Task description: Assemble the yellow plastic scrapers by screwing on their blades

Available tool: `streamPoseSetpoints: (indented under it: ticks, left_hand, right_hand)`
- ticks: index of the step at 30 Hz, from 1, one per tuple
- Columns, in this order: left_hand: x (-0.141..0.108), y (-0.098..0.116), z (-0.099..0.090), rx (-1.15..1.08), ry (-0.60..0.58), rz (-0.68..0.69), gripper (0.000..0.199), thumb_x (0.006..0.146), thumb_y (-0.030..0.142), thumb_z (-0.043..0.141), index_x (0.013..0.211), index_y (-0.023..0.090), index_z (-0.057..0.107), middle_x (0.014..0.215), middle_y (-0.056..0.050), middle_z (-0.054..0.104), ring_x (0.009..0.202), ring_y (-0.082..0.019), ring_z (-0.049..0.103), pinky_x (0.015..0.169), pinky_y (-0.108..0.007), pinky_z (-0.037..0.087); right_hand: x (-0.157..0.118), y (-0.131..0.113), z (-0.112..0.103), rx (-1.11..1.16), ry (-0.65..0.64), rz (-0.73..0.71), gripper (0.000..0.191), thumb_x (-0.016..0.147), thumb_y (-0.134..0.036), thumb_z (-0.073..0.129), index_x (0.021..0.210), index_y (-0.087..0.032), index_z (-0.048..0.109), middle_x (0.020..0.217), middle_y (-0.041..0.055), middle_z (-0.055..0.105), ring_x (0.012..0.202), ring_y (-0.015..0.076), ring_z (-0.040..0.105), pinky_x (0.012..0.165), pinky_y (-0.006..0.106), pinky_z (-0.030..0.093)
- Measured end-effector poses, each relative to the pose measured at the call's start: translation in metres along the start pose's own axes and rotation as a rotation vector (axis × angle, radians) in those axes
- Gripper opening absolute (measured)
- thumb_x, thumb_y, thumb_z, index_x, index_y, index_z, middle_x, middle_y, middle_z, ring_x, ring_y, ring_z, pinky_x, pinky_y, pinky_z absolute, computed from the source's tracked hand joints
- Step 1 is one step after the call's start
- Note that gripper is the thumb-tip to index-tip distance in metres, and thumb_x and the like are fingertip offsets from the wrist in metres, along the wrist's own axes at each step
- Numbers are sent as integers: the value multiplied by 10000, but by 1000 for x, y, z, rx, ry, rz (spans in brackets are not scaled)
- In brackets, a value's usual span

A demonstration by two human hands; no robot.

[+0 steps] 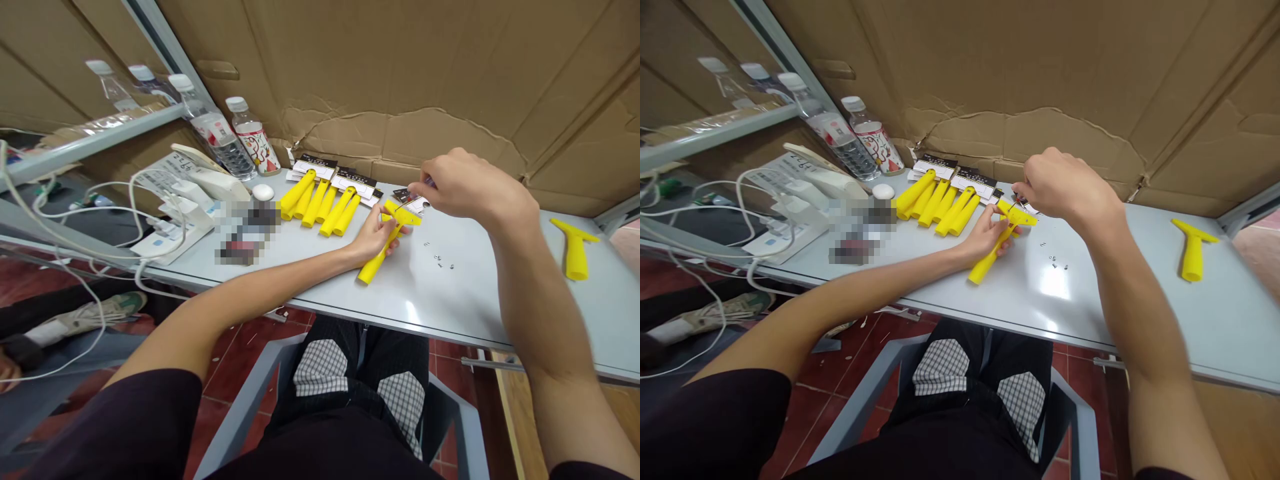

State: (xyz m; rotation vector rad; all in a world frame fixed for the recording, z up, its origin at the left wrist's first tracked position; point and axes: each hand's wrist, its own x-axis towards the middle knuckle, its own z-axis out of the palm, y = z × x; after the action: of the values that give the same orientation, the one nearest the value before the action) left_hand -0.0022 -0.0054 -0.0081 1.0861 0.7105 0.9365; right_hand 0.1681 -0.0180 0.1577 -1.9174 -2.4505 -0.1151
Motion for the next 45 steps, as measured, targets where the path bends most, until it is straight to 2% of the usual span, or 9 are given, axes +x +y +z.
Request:
streamPoseSetpoints:
  ticks: [6, 11, 17, 25, 30, 37, 40, 43, 45]
  left_hand:
    - [0, -1, 0, 12, -10, 13, 205, 1140, 304, 555, 1119, 288, 351, 954, -9, 770, 508, -76, 552, 469, -199, 390]
    - [1, -3, -1, 6, -9, 19, 262, 1129, 352, 607, 1122, 287, 354, 931, -3, 771, 510, -77, 552, 477, -205, 386]
    - [0, -2, 0, 7, 8, 0, 314, 1115, 395, 653, 1124, 291, 356, 910, 10, 765, 510, -76, 555, 482, -201, 379]
    - [0, 1, 3, 20, 30, -14, 240, 1142, 327, 599, 1116, 287, 364, 899, 22, 755, 481, -70, 542, 468, -200, 378]
    - [0, -1, 3, 33, 29, -1, 248, 1137, 335, 606, 1119, 281, 365, 895, 15, 763, 494, -76, 545, 480, -208, 386]
    - [1, -4, 1, 33, 16, 2, 313, 1117, 381, 654, 1112, 285, 356, 908, 15, 771, 489, -74, 549, 476, -211, 391]
    - [1, -2, 1, 40, 31, 8, 241, 1143, 330, 597, 1116, 281, 362, 899, 17, 758, 485, -74, 553, 471, -216, 396]
    - [0, 0, 2, 57, 19, 20, 177, 1163, 293, 529, 1109, 277, 362, 911, 8, 755, 485, -76, 556, 463, -223, 400]
    - [-1, 0, 3, 66, 10, 24, 163, 1169, 289, 512, 1108, 274, 362, 926, 3, 757, 491, -74, 559, 464, -221, 405]
  right_hand:
    - [-6, -2, -5, 44, -54, -21, 379, 981, -497, 652, 1247, -246, 749, 1138, 149, 753, 872, 297, 662, 708, 395, 419]
    - [-4, 1, -3, 25, -21, -29, 345, 1008, -541, 653, 1107, -245, 798, 988, 137, 727, 864, 309, 664, 711, 417, 435]
    - [2, 7, 4, 12, 24, -23, 527, 1049, -674, 555, 1146, -237, 832, 871, 132, 703, 863, 344, 684, 735, 452, 453]
    - [-7, -2, -7, -7, -71, 8, 388, 986, -533, 672, 1225, -247, 780, 1096, 144, 749, 908, 318, 688, 720, 412, 440]
    - [-5, -3, -4, 5, -46, -19, 320, 1003, -518, 688, 1111, -248, 823, 995, 142, 750, 931, 338, 693, 738, 427, 453]
    - [-1, 0, 1, 2, -40, -18, 315, 1017, -502, 677, 1073, -242, 846, 881, 126, 717, 920, 347, 696, 757, 450, 461]
    - [-3, 0, -1, -12, -29, -4, 313, 1012, -492, 662, 1077, -240, 837, 945, 134, 733, 925, 341, 696, 756, 443, 460]
    - [-6, -2, -3, -1, -38, -44, 319, 967, -467, 697, 1182, -263, 813, 1060, 136, 764, 982, 347, 694, 760, 431, 462]
    - [-7, -4, -5, 10, -52, -67, 300, 942, -424, 717, 1184, -272, 810, 1093, 135, 772, 989, 347, 694, 757, 429, 463]
